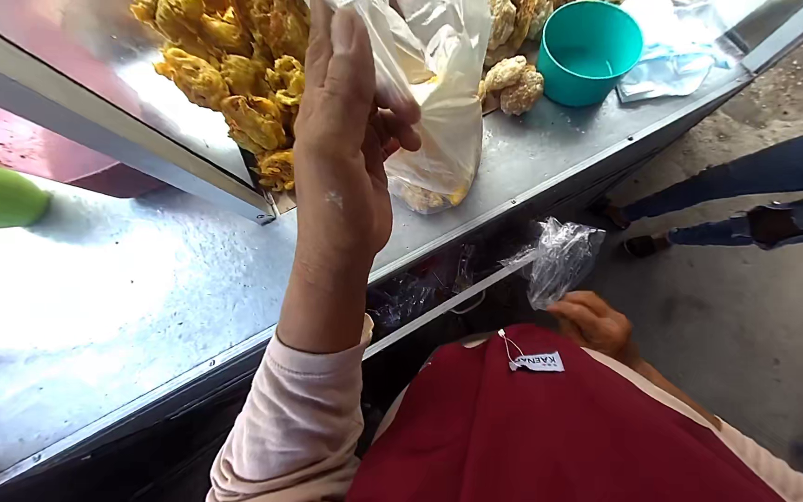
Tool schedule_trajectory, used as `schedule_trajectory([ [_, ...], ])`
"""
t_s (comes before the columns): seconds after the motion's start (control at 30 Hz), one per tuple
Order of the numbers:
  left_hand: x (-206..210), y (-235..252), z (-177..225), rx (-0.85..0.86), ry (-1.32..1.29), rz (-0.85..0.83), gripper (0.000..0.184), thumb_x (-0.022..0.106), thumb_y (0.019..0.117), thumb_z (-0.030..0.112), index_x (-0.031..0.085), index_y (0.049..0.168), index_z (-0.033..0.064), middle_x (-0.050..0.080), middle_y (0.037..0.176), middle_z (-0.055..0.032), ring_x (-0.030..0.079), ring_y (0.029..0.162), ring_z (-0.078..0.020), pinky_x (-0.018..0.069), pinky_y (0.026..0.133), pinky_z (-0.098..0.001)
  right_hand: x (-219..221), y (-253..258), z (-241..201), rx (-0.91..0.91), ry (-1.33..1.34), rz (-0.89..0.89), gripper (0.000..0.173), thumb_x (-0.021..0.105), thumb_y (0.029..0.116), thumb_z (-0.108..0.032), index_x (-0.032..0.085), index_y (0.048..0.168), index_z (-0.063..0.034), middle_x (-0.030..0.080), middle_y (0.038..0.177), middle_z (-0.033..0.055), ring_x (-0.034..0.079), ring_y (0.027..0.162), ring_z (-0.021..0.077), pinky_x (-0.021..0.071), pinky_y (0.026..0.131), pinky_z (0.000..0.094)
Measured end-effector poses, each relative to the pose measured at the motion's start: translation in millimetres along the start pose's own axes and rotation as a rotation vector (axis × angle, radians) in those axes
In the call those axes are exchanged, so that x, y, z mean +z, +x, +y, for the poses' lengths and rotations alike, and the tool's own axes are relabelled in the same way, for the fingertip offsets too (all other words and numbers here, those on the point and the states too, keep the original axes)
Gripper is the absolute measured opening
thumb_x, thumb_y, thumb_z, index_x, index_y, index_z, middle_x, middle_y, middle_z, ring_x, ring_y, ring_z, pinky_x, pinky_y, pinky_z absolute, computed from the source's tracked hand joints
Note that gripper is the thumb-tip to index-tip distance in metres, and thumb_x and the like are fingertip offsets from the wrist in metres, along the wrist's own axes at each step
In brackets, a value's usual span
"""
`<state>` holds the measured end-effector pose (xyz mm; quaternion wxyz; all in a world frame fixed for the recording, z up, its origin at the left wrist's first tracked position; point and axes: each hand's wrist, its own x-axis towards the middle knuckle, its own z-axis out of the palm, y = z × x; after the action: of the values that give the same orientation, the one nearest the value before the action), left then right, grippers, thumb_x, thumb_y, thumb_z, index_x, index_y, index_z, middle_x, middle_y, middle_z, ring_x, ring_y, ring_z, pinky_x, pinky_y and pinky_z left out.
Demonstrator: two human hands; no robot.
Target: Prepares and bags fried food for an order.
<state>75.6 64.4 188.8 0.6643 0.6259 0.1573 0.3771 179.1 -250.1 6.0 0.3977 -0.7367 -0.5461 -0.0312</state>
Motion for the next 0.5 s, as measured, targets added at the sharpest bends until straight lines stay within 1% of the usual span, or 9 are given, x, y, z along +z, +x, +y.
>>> schedule_trajectory([
  [0.03,1,1,-1,-0.001,0.01,-0.003,0.033,0.029,0.1096,0.027,0.044,0.135,0.0115,0.063,0.086,0.0056,0.064,0.077,-0.0084,0.0558,0.076,-0.0236,-8,-1,-2,0.099,-0.117,0.088,0.025,0.063,0.0978,-0.019,0.072,0.104,0.0027,0.071,0.099,0.0215,0.069,0.086,0.0222,0.0573,0.075,0.0289],
  [0.1,4,1,-2,0.0,0.023,-0.015,0.042,0.032,0.1098,0.025,0.035,0.148,0.0082,0.063,0.09,0.0057,0.063,0.077,-0.0075,0.0552,0.076,-0.0222,-12,11,-3,0.314,-0.175,0.168,0.048,0.069,0.0941,-0.028,0.063,0.121,0.0108,0.064,0.109,0.0293,0.064,0.086,0.0273,0.0546,0.072,0.0343],
  [0.17,5,0,-4,-0.002,0.008,-0.01,0.045,0.033,0.1088,0.024,0.031,0.151,0.0079,0.063,0.091,0.0069,0.063,0.077,-0.0066,0.0549,0.076,-0.0219,-12,35,-6,0.536,-0.07,0.196,0.063,0.075,0.0906,-0.035,0.055,0.127,0.0123,0.061,0.105,0.0234,0.06,0.083,0.0213,0.0528,0.071,0.0337],
  [0.2,6,-1,-5,-0.003,-0.002,0.0,0.045,0.033,0.1086,0.023,0.031,0.151,0.0084,0.064,0.092,0.0068,0.063,0.077,-0.0065,0.0551,0.075,-0.0219,-12,47,-10,0.598,-0.048,0.206,0.059,0.076,0.09,-0.035,0.054,0.122,0.0102,0.058,0.094,0.0162,0.055,0.075,0.0151,0.0491,0.067,0.0301],
  [0.27,6,-3,-4,0.008,-0.018,0.009,0.045,0.033,0.1091,0.021,0.029,0.152,0.0084,0.065,0.098,0.006,0.064,0.078,-0.0062,0.0558,0.075,-0.0214,-17,63,-21,0.544,-0.084,0.247,0.036,0.071,0.0934,-0.026,0.057,0.102,0.0057,0.052,0.077,0.007,0.046,0.063,0.0072,0.0408,0.059,0.0225],
  [0.33,6,-3,-5,0.025,-0.033,0.008,0.044,0.031,0.109,0.02,0.029,0.151,0.0087,0.064,0.099,0.0065,0.064,0.079,-0.0052,0.0555,0.076,-0.0206,-29,73,-30,0.326,-0.134,0.281,0.019,0.064,0.0954,-0.016,0.06,0.091,0.0026,0.057,0.074,0.007,0.053,0.066,0.0052,0.0445,0.062,0.0174],
  [0.37,6,-3,-6,0.031,-0.046,0.016,0.04,0.031,0.1085,0.019,0.033,0.147,0.0094,0.064,0.096,0.0077,0.064,0.078,-0.0046,0.0557,0.076,-0.0204,-35,77,-32,0.213,-0.155,0.247,0.016,0.061,0.096,-0.013,0.063,0.093,0.0025,0.064,0.081,0.0106,0.062,0.078,0.0107,0.052,0.073,0.0216],
  [0.43,7,-4,-8,0.035,-0.07,0.005,0.035,0.032,0.1082,0.019,0.037,0.142,0.0106,0.063,0.09,0.0087,0.063,0.078,-0.0046,0.0552,0.078,-0.0209,-44,91,-32,0.072,-0.217,0.071,0.022,0.055,0.0958,-0.008,0.072,0.101,0.0047,0.073,0.098,0.0191,0.067,0.1,0.03,0.0526,0.092,0.0405],
  [0.5,7,-5,-10,0.031,-0.073,-0.006,0.031,0.033,0.1077,0.019,0.039,0.137,0.0125,0.063,0.086,0.0097,0.064,0.077,-0.0052,0.0554,0.077,-0.0221,-48,109,-25,0.064,-0.308,-0.184,0.022,0.056,0.0887,-0.002,0.076,0.097,0.003,0.074,0.097,0.0201,0.068,0.101,0.0409,0.055,0.087,0.0523],
])
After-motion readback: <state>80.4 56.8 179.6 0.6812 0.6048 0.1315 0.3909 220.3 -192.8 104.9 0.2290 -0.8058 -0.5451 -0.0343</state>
